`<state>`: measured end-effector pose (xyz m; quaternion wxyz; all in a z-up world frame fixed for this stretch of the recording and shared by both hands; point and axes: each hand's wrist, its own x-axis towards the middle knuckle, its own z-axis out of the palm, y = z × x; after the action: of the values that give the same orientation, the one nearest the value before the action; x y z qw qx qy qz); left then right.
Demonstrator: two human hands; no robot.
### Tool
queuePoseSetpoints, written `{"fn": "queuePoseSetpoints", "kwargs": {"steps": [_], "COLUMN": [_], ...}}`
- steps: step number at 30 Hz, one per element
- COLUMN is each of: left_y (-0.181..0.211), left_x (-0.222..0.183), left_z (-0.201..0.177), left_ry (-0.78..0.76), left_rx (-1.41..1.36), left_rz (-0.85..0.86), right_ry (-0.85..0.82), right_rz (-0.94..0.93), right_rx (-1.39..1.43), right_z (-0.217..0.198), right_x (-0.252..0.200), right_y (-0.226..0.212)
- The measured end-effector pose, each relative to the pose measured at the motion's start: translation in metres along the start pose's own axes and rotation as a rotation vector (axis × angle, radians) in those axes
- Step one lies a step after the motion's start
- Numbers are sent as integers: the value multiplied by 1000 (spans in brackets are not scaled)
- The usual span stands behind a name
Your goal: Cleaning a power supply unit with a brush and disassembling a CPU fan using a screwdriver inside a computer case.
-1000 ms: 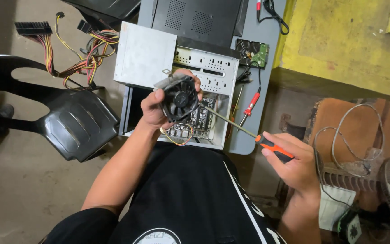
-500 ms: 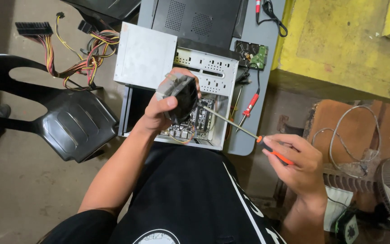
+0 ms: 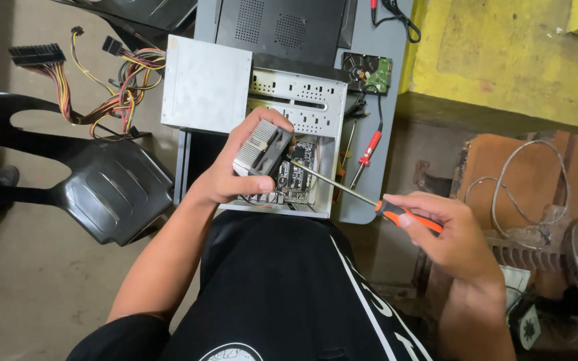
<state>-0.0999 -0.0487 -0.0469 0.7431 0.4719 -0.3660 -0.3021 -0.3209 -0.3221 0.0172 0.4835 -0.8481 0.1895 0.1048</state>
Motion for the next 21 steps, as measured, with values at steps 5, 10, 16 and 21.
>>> {"fn": "queuePoseSetpoints", "kwargs": {"steps": [5,10,16,21], "left_y": [-6,-16,-27,-29], "left_x": [-3,-3,0,-6], "left_z": [-3,-5,-1,2], "left_ry": [26,60,319,271], "left_rx": [-65,-164,-437,-260], "left_rz": [-28,-98,-529,-315], "right_ry": [38,87,411,343], "right_rz": [-257,-593,-1018,-551], "right_rx": [-193,-443,-865,-887], "right_z": [9,11,5,5], "right_x": [-1,5,15,11], "right_y": [-11,-10,2,-1]}}
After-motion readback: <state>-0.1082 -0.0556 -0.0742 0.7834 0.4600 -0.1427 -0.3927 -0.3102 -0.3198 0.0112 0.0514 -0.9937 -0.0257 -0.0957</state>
